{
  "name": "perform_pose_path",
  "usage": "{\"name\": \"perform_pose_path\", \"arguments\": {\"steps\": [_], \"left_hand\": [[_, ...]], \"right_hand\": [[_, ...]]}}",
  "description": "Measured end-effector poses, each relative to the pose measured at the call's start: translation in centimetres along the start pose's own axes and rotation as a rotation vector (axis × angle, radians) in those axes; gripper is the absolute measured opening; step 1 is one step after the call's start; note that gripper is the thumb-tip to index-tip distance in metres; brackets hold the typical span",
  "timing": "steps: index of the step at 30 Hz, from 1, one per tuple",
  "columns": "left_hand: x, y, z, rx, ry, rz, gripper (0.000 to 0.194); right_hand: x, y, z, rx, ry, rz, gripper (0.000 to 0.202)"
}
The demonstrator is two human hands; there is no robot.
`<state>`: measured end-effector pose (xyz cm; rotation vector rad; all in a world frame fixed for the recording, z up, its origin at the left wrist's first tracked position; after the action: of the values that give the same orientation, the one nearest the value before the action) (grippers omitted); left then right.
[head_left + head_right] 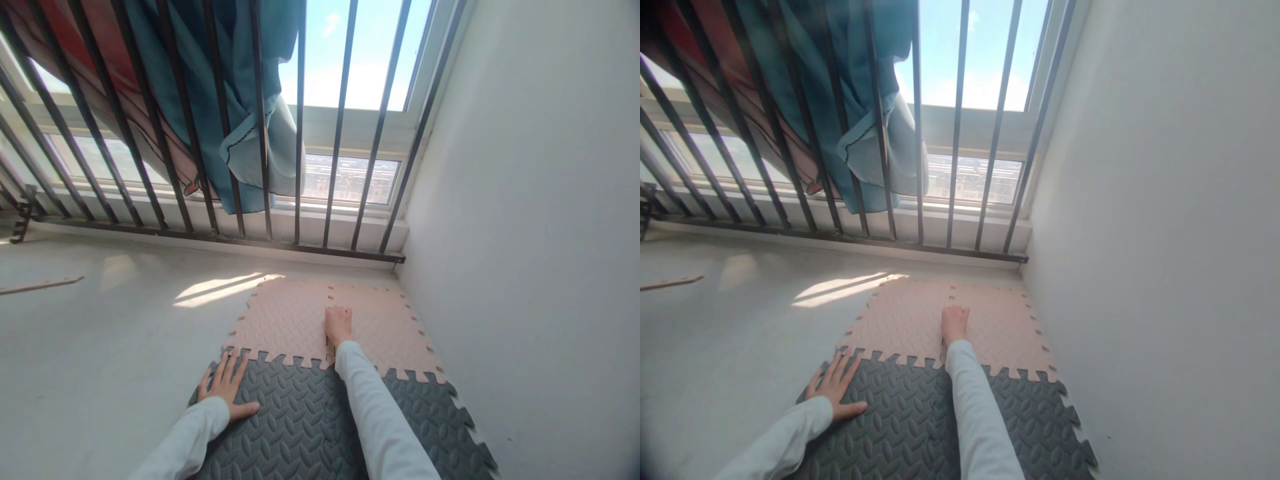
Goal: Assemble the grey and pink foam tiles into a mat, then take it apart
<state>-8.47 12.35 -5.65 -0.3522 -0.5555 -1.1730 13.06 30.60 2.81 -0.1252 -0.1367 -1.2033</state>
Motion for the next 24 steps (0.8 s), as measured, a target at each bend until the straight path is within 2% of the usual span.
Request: {"name": "perform_pose_path", "arguments": {"steps": [5, 10, 13, 17, 24], "left_hand": [[0.1, 0.0, 0.0, -0.015, -0.014, 0.019, 0.097], [-0.4, -0.2, -0.3, -0.006, 0.051, 0.01, 0.095], [-0.6, -0.3, -0.4, -0.006, 0.061, 0.014, 0.095], [-0.3, 0.0, -0.1, 0.004, 0.039, 0.018, 0.095], [0.1, 0.2, 0.0, 0.004, -0.002, 0.016, 0.096]], "right_hand": [[0.4, 0.5, -0.6, -0.029, -0.022, -0.008, 0.029], [1.6, 1.0, -1.7, -0.074, -0.029, -0.06, 0.032], [2.0, 0.8, -1.8, -0.102, -0.033, -0.011, 0.04], [1.3, 0.6, -1.8, -0.096, -0.092, 0.067, 0.047], [-0.7, 0.9, -2.9, -0.135, -0.137, 0.068, 0.063]]}}
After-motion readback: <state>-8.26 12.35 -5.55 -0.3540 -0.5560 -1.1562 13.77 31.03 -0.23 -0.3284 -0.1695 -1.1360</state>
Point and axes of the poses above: each hand's wrist, its own x-axis away from the middle knuckle, its own z-axis out of the back of the hand, y = z × x, the point moved 8 cm from there along -x, towards the middle knuckle, and after that the axes turned 15 degrees about -y, right-handed, at the moved point
